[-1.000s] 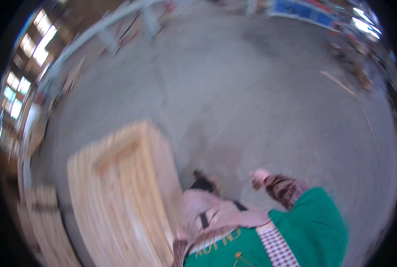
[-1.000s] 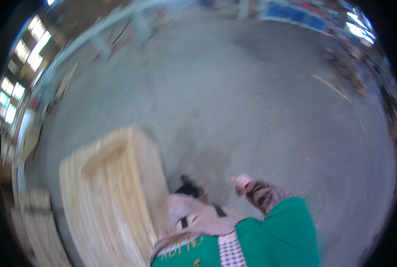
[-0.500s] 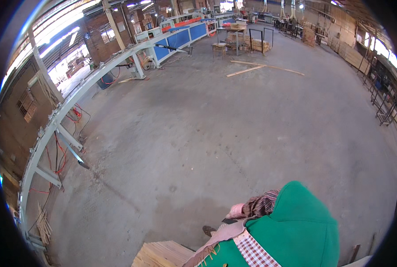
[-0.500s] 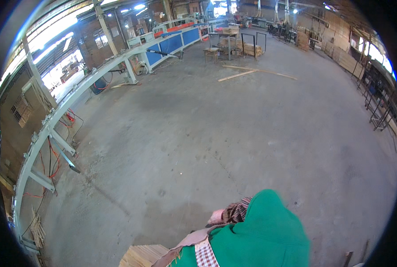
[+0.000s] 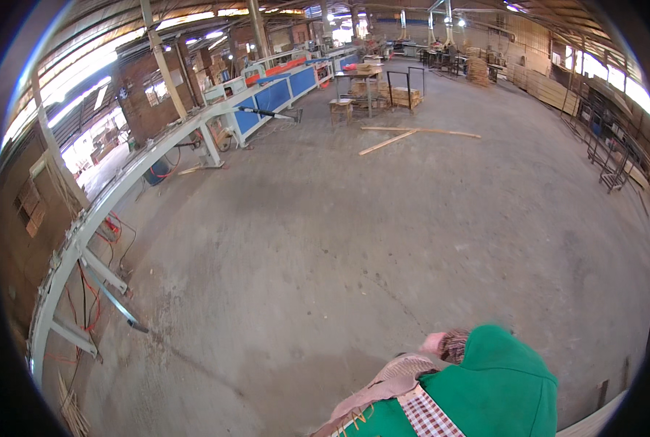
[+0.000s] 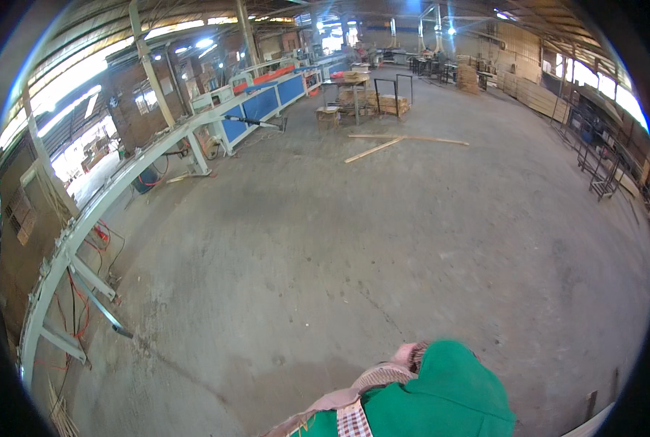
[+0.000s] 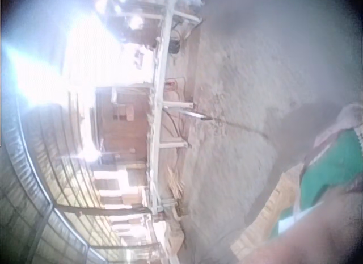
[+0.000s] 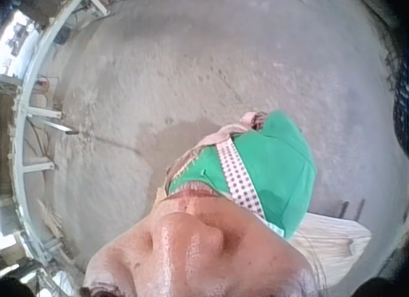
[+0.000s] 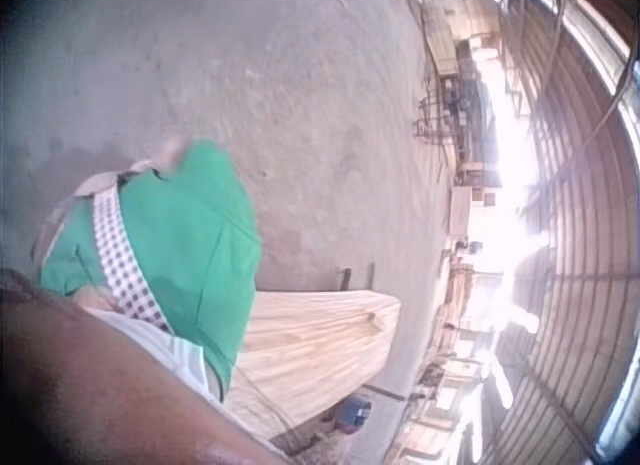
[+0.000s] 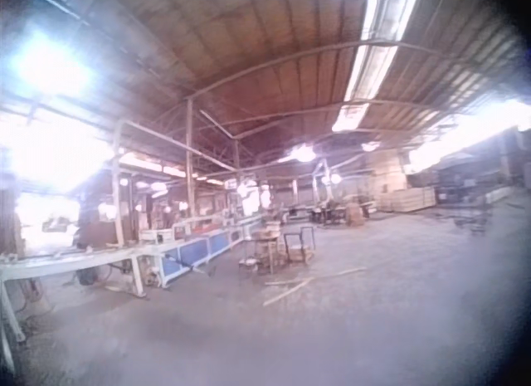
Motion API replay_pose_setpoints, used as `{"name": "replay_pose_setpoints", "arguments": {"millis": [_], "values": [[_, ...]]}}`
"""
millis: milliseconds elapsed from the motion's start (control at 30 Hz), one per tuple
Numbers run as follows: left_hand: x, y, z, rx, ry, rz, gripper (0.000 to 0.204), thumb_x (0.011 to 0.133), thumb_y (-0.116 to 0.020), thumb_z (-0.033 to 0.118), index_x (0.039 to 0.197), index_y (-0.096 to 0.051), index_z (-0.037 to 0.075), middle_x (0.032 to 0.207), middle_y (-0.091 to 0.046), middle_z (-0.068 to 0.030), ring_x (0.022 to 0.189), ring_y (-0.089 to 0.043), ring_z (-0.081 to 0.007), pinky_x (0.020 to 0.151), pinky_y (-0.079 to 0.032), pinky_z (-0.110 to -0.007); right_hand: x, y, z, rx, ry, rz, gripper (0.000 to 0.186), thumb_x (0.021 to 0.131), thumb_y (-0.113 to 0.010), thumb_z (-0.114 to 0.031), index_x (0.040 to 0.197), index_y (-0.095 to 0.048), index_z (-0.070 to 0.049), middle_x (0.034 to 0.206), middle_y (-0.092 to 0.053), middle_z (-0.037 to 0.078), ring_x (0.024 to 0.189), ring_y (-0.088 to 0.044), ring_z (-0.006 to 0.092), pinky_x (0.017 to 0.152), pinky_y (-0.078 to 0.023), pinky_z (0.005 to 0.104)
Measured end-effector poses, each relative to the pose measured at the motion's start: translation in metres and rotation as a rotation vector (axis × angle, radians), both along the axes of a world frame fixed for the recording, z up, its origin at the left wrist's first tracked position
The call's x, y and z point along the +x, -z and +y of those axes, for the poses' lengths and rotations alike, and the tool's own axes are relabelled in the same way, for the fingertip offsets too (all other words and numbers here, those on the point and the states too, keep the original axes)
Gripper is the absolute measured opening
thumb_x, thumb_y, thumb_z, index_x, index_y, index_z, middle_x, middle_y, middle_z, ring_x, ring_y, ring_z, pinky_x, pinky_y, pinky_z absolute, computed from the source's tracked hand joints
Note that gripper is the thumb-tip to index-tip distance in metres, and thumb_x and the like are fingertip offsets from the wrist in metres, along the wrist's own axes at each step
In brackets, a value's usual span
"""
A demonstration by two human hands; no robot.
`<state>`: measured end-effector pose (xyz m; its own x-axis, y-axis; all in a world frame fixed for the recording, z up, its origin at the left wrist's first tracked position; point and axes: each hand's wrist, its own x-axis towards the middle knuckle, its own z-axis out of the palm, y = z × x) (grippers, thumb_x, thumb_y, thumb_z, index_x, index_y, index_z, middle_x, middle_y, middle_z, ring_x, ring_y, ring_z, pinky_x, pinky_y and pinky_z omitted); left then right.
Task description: The person picks up long wooden planks and carries them to a table saw. They feed the planks through the saw to cut them into shorter pieces, then stack the cut pieces and place some into a blue bin.
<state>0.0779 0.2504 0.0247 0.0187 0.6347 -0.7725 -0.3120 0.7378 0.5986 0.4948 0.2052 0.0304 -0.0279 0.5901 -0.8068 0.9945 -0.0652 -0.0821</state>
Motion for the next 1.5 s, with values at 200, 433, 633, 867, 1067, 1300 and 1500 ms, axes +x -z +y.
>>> {"name": "replay_pose_setpoints", "arguments": {"millis": [200, 433, 633, 867, 1067, 1300, 1500], "values": [[0.045, 0.001, 0.094, 0.051, 0.567, 0.349, 0.057, 0.095, -0.049, 0.049, 0.140, -0.055, 0.013, 0.142, -0.055, -0.0216, 0.135, -0.044, -0.0427, 0.112, -0.032, -0.055, 0.043, 0.014, -0.004, 0.111, 0.298, 0.116, 0.047, 0.092, -0.059, -0.052, 0.114, -0.077, -0.014, 0.116, -0.073, 0.016, 0.115, -0.066, 0.0358, 0.096, -0.052, 0.0478], [0.146, -0.016, 0.242, 0.130, 0.733, 0.482, 0.058, 0.094, -0.051, 0.050, 0.138, -0.056, 0.012, 0.139, -0.056, -0.0237, 0.132, -0.047, -0.0440, 0.110, -0.035, -0.054, 0.066, 0.075, 0.133, -0.026, 0.200, 0.207, 0.054, 0.086, -0.062, -0.057, 0.120, -0.075, -0.016, 0.125, -0.072, 0.012, 0.119, -0.066, 0.0327, 0.100, -0.051, 0.0488], [0.216, -0.023, 0.355, 0.153, 0.829, 0.612, 0.059, 0.093, -0.053, 0.050, 0.137, -0.057, 0.012, 0.137, -0.058, -0.0255, 0.130, -0.049, -0.0451, 0.109, -0.038, -0.054, 0.157, 0.039, 0.273, 0.048, 0.528, 0.190, 0.060, 0.091, -0.053, -0.059, 0.122, -0.074, -0.012, 0.124, -0.072, 0.012, 0.116, -0.066, 0.0332, 0.099, -0.051, 0.0485], [0.276, 0.008, 0.455, 0.123, 0.991, 0.723, 0.060, 0.092, -0.055, 0.051, 0.136, -0.059, 0.011, 0.135, -0.059, -0.0276, 0.127, -0.052, -0.0464, 0.107, -0.041, -0.053, 0.244, -0.002, 0.390, 0.135, 0.958, 0.357, 0.050, 0.095, -0.059, -0.052, 0.124, -0.067, -0.012, 0.104, -0.074, 0.004, 0.084, -0.073, 0.0201, 0.073, -0.059, 0.0379], [0.322, 0.064, 0.553, 0.087, 1.216, 0.798, 0.061, 0.091, -0.057, 0.052, 0.135, -0.060, 0.010, 0.132, -0.060, -0.0294, 0.124, -0.055, -0.0476, 0.105, -0.044, -0.053, 0.335, 0.025, 0.486, 0.154, 1.036, 0.537, 0.062, 0.095, -0.054, -0.056, 0.126, -0.068, -0.005, 0.119, -0.072, 0.017, 0.104, -0.072, 0.0300, 0.090, -0.055, 0.0434], [0.384, 0.077, 0.728, 0.309, 1.555, 0.925, 0.062, 0.090, -0.059, 0.052, 0.133, -0.061, 0.009, 0.130, -0.062, -0.0315, 0.122, -0.058, -0.0489, 0.103, -0.047, -0.052, 0.444, 0.008, 0.521, 0.286, 0.861, 0.059, 0.057, 0.096, -0.049, -0.056, 0.128, -0.071, -0.014, 0.130, -0.070, 0.013, 0.124, -0.063, 0.0360, 0.104, -0.049, 0.0465], [0.538, 0.016, 0.868, 0.337, 1.083, 0.717, 0.071, 0.095, -0.056, 0.051, 0.137, -0.054, -0.005, 0.136, -0.059, -0.0319, 0.134, -0.052, -0.0447, 0.111, -0.042, -0.044, 0.494, 0.090, 0.502, 0.093, 1.065, -0.111, 0.048, 0.092, -0.057, -0.054, 0.114, -0.076, -0.016, 0.116, -0.074, 0.012, 0.109, -0.070, 0.0325, 0.094, -0.054, 0.0465]]}}
